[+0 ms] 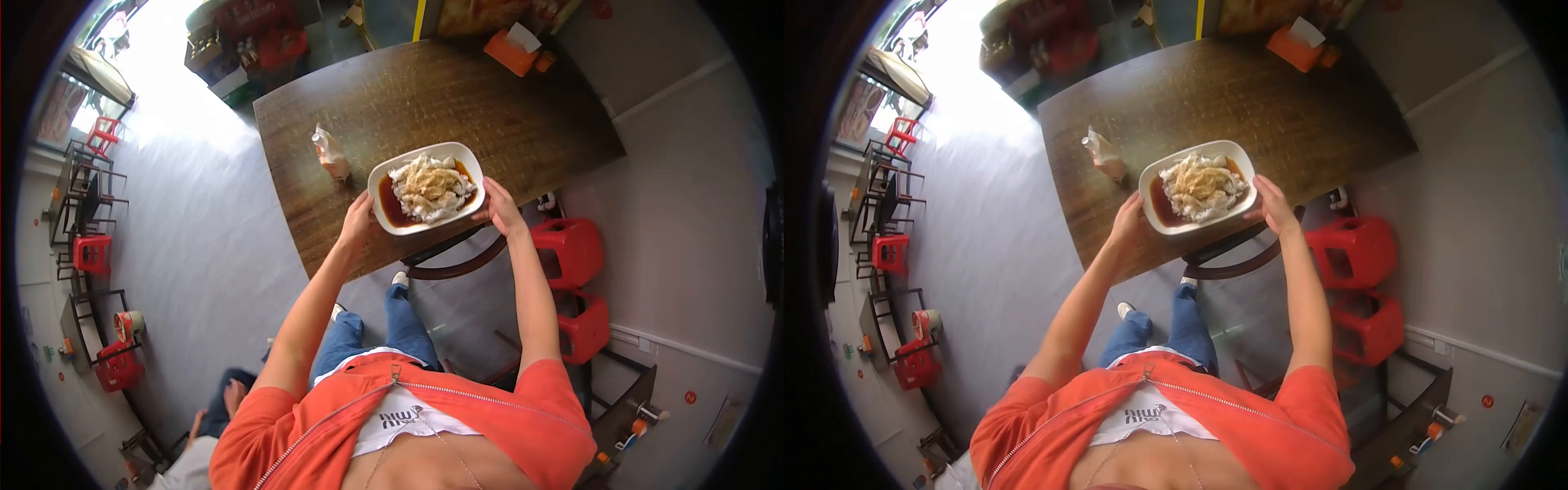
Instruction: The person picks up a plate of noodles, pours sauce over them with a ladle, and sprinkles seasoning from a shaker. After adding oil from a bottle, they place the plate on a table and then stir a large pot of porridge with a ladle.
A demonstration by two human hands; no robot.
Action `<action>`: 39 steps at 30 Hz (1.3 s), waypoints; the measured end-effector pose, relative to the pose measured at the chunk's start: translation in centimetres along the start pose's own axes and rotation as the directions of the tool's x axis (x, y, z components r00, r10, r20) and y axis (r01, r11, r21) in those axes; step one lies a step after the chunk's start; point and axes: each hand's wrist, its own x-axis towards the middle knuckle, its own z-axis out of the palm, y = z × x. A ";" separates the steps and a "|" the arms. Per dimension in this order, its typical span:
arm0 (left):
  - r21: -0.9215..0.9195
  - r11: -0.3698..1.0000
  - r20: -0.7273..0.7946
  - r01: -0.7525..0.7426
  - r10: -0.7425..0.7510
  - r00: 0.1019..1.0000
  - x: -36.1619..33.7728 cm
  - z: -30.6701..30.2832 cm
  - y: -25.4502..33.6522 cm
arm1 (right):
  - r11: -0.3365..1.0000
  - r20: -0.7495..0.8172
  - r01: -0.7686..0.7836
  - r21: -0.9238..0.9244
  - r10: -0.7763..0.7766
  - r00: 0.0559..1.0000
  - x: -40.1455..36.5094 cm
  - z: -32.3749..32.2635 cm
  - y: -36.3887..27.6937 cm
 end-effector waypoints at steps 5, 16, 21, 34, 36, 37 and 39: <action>0.120 0.992 -0.190 -0.035 0.058 0.980 11.4 -1.7 4.2 | 0.978 -0.033 -0.067 -0.198 0.062 0.998 14.5 0.5 -3.8; 0.159 0.984 -0.324 0.081 -0.025 0.946 12.3 -3.2 6.1 | 0.923 -0.079 -0.179 -0.342 0.161 0.984 18.0 2.0 -3.0; 0.132 0.990 -0.348 0.043 0.005 0.938 10.9 -3.7 5.2 | 0.891 -0.087 -0.159 -0.424 0.135 0.987 16.3 3.2 -2.2; 0.271 0.962 -0.391 0.029 0.082 0.917 3.9 -6.4 2.0 | 0.784 -0.331 -0.020 -0.620 -0.239 0.913 7.9 3.3 -2.5; 0.225 0.968 -0.264 0.111 -0.049 0.963 -0.6 -9.6 1.3 | 0.821 -0.431 0.023 -0.570 -0.323 0.842 2.3 2.9 -2.7; 0.171 0.968 -0.177 0.183 -0.153 0.972 -2.4 -11.2 1.0 | 0.838 -0.497 0.054 -0.543 -0.373 0.784 -0.5 2.5 -2.6; 0.229 0.919 -0.095 0.320 -0.306 0.947 -6.5 -12.6 1.8 | 0.855 -0.625 0.076 -0.513 -0.432 0.651 -6.8 2.0 -1.9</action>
